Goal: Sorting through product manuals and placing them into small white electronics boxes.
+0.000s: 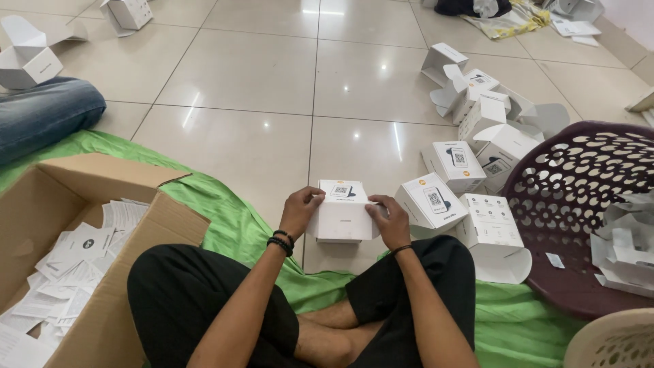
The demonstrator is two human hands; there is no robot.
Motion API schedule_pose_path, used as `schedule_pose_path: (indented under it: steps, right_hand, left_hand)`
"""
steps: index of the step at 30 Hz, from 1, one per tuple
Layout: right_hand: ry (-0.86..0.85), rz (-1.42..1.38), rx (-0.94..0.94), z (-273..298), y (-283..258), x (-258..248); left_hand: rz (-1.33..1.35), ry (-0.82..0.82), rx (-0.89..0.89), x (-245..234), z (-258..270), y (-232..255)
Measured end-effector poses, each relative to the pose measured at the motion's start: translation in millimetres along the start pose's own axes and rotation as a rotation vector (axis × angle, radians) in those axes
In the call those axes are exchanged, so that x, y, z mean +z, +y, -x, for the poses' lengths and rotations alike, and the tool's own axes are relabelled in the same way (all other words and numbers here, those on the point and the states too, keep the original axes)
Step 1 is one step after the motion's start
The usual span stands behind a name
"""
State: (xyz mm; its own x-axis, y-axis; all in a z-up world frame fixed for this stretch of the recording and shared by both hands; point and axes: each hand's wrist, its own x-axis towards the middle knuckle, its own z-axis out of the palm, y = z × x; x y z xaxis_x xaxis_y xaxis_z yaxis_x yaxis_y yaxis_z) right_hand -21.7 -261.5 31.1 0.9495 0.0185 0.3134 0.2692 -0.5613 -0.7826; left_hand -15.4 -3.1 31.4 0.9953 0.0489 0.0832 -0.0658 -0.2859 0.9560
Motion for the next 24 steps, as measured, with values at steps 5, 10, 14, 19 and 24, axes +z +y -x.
schedule_pose_path:
  steps: [5, 10, 14, 19, 24]
  right_hand:
    - [-0.171, 0.019, 0.045, 0, 34, 18]
    - [-0.292, 0.202, 0.094, 8, 49, 40]
    - [-0.3, -0.008, 0.187, 5, 65, 48]
    - [-0.227, -0.358, 0.304, -3, 11, 13]
    - [-0.103, -0.562, 0.128, -2, -18, -16]
  left_hand:
    - [-0.348, 0.003, 0.036, 5, 13, -8]
    - [-0.651, 0.009, 0.044, 20, 26, -26]
    - [-0.464, -0.042, -0.12, 21, 19, -37]
    - [-0.053, -0.1, -0.073, 14, 6, -27]
    - [0.245, -0.129, 0.089, -5, 13, 26]
